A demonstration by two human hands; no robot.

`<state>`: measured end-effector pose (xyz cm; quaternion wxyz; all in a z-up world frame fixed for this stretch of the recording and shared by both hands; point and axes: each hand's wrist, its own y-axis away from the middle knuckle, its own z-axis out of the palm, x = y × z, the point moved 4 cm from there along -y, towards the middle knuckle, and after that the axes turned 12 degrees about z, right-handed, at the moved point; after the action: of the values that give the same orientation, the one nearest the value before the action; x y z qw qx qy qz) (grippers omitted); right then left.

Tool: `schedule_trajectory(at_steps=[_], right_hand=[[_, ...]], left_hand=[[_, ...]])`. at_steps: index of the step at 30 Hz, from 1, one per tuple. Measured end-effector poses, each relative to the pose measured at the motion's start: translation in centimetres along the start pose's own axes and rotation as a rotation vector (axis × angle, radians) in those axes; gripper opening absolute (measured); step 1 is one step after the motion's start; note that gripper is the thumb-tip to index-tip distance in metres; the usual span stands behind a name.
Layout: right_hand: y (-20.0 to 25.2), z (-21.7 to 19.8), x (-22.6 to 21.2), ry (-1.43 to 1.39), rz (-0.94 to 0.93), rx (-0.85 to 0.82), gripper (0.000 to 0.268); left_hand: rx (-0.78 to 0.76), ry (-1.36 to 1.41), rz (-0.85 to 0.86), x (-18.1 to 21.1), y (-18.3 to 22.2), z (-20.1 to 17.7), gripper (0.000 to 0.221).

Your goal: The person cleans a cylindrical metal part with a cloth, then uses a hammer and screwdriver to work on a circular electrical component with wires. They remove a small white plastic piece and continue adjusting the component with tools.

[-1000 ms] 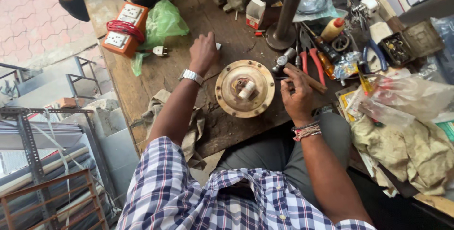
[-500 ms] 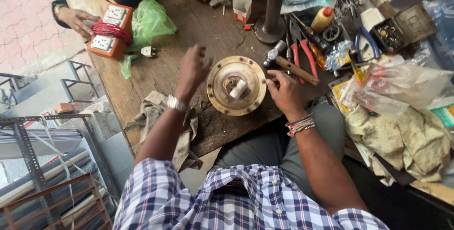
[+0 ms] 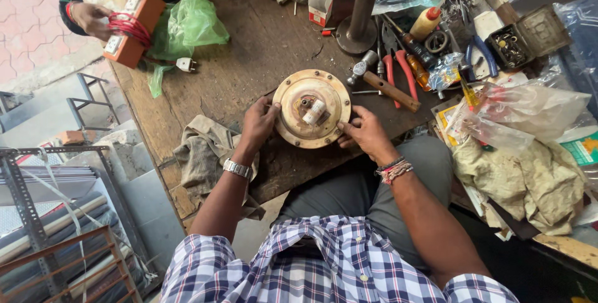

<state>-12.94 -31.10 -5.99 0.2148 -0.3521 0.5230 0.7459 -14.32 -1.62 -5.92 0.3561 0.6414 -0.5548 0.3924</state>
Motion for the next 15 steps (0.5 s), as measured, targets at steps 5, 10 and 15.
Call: schedule_trajectory(at_steps=[5,10,15], right_hand=[[-1.0,0.4,0.2,-0.175,-0.178,-0.063,0.065],[-1.2,0.8,-1.3,0.001,-0.341,0.019,0.045],[0.3,0.4,-3.2,0.547,-0.515,0.342,0.028]], left_hand=[[0.106,0.071,-0.130,-0.8,-1.6,-1.5,0.031],[0.182,-0.142,-0.047,1.6,-7.3,-4.2,0.025],[0.455,-0.608,0.745,10.2,-10.1,-1.4,0.016]])
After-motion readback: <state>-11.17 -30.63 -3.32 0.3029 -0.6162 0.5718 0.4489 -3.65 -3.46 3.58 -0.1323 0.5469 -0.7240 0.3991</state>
